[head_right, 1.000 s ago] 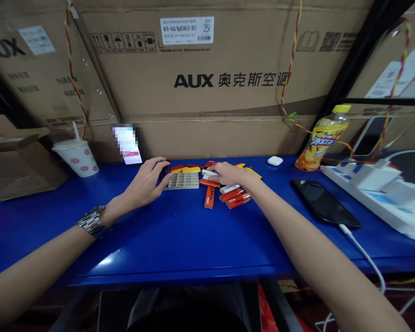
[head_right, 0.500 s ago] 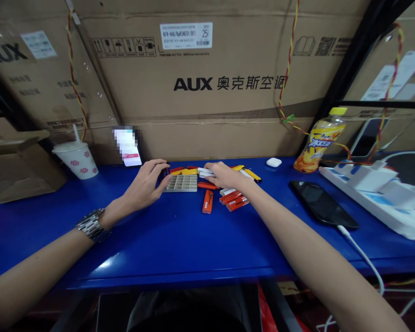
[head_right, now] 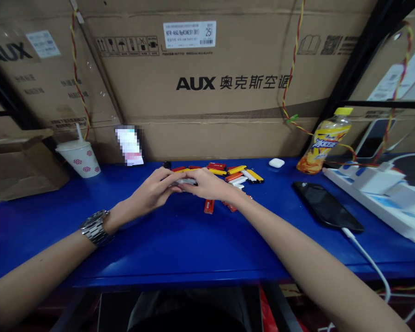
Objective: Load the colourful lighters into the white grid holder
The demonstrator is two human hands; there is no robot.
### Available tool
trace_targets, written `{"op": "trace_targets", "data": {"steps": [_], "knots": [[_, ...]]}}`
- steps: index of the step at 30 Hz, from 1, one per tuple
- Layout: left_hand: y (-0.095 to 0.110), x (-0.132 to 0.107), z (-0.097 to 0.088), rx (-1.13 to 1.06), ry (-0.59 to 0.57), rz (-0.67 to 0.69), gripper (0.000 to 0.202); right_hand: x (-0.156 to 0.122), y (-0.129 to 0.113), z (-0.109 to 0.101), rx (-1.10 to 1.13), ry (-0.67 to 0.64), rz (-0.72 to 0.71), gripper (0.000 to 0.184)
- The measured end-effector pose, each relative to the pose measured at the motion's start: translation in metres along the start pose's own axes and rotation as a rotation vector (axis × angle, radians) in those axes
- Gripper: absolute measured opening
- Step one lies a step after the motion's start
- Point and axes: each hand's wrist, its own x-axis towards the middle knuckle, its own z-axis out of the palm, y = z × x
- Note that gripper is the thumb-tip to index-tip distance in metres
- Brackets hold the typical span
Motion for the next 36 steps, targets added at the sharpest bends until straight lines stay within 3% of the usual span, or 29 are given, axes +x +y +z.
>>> {"op": "trace_targets", "data": {"steps": [11,17,20,27,31,36], "knots": [[0.001,0.002,-0.002,-0.011,0.022,-0.113,0.023,-0.001,0.027,-0.012,0.102,0.092,0.078,0.039],[-0.005,0.000,-0.002,-0.092,0.082,-0.271,0.010,-0.007,0.043,-0.022,0.088,0.332,0.227,0.031],[-0.002,0.002,-0.002,-0.157,0.103,-0.356,0.009,-0.009,0.043,-0.025,0.163,0.391,0.278,0.029],[0.003,0.003,-0.002,-0.298,0.030,-0.381,0.019,-0.006,0.043,-0.021,0.246,0.349,0.312,0.017],[0.003,0.004,-0.003,-0.303,0.022,-0.341,0.026,-0.005,0.047,-0.013,0.135,0.256,0.347,0.017],[0.006,0.003,-0.003,-0.432,-0.033,-0.454,0.014,-0.004,0.046,-0.005,-0.047,0.210,0.306,0.010]]}}
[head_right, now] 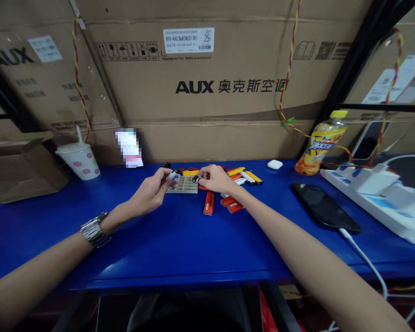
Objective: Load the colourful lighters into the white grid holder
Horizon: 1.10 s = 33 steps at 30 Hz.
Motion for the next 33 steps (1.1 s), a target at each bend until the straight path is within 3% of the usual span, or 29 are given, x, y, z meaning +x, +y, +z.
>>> {"op": "trace_targets", "data": {"steps": [4,10,18,21,25,29,33], "knots": [[0.002,-0.002,0.000,-0.006,0.000,-0.030,0.012,-0.002,-0.002,0.000,-0.056,-0.035,-0.042,0.010],[0.009,-0.001,-0.001,0.036,0.008,-0.065,0.008,-0.001,0.004,0.003,-0.142,0.009,-0.230,0.017],[0.009,-0.001,0.001,0.068,0.062,-0.020,0.027,-0.003,0.000,0.005,0.142,0.123,-0.124,0.012],[0.010,-0.001,0.000,0.083,0.105,-0.004,0.037,-0.002,-0.002,0.003,0.137,0.201,-0.096,0.019],[0.013,-0.002,-0.002,0.097,0.135,0.006,0.046,0.001,0.000,0.003,0.160,0.205,-0.052,0.024],[0.014,-0.001,-0.003,0.108,0.153,0.003,0.050,0.004,0.006,0.007,0.396,0.212,-0.067,0.023],[0.015,0.000,-0.002,0.135,0.176,-0.017,0.048,0.006,0.005,0.008,0.639,0.249,0.050,0.021]]}}
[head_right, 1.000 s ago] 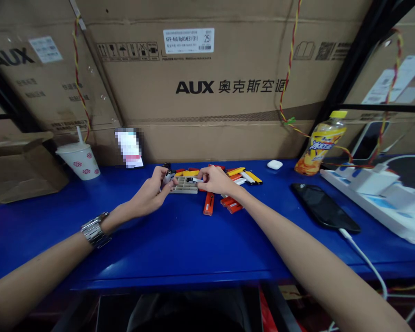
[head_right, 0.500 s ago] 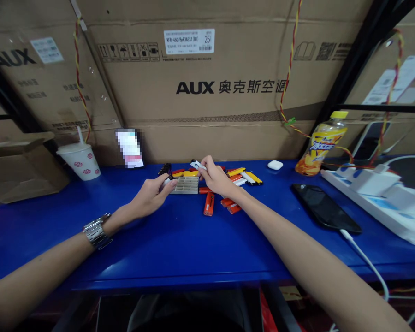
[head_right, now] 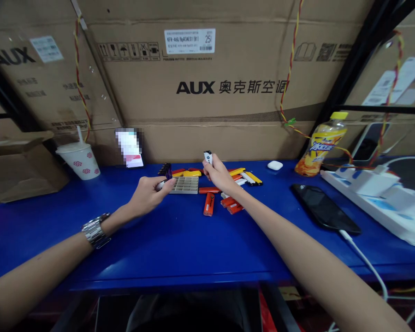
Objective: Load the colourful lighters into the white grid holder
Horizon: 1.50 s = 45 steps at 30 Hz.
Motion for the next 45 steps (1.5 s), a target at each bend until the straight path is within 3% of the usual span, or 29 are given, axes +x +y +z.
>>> {"op": "trace_targets", "data": {"steps": [4,9,17,24,30,34,40,45], "knots": [[0.001,0.000,0.001,0.025,0.008,-0.048,0.043,0.000,-0.008,0.001,0.186,0.009,0.106,0.034],[0.002,0.000,0.002,0.017,-0.004,-0.091,0.038,-0.004,-0.016,0.002,0.212,0.082,0.210,0.054],[0.003,0.001,0.004,0.001,0.035,-0.078,0.031,-0.003,-0.024,0.005,0.179,0.132,0.376,0.045],[0.002,0.001,0.004,-0.010,0.033,-0.111,0.030,-0.004,-0.028,0.009,0.176,0.148,0.408,0.044],[0.004,0.001,0.003,-0.019,0.054,-0.141,0.033,-0.004,-0.021,0.005,0.148,0.131,0.359,0.050],[0.003,0.001,0.002,0.012,0.153,-0.115,0.032,-0.004,-0.018,0.005,0.083,0.065,0.281,0.057],[0.000,0.001,0.003,0.031,0.221,-0.122,0.028,-0.005,-0.019,0.009,-0.085,-0.066,0.013,0.031],[-0.003,0.003,0.001,0.033,0.278,-0.127,0.028,0.004,-0.020,0.016,-0.313,-0.132,-0.236,0.036]]}}
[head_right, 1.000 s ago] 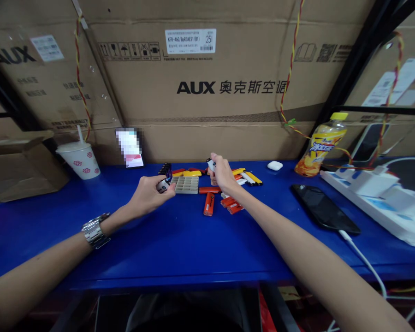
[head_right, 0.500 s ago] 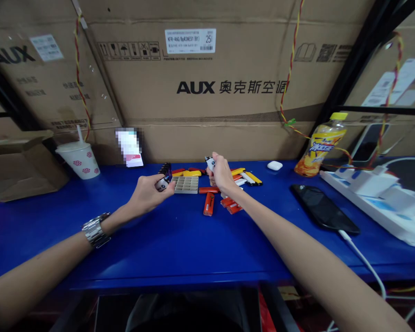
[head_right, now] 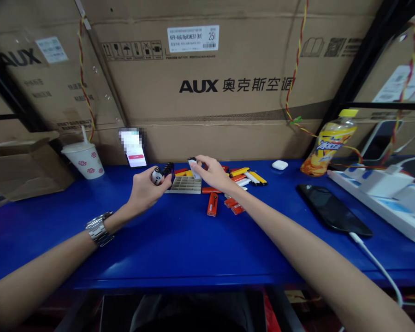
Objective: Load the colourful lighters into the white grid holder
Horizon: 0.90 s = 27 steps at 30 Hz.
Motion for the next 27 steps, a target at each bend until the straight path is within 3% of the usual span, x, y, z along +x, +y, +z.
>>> {"op": "trace_targets", "data": {"steps": [12,21,23,27], "knots": [[-0.004,0.001,0.000,0.036,0.029,-0.012,0.027,0.043,0.021,0.043,-0.152,-0.015,0.005,0.034],[-0.004,0.002,0.000,0.045,-0.024,-0.034,0.026,0.037,0.024,0.042,-0.265,-0.162,-0.013,0.038],[-0.004,0.002,0.000,0.041,-0.043,-0.040,0.025,0.033,0.020,0.040,-0.308,-0.126,-0.051,0.039],[-0.003,0.003,0.000,0.026,-0.072,-0.064,0.024,0.021,-0.005,0.032,-0.286,0.089,-0.145,0.041]]}}
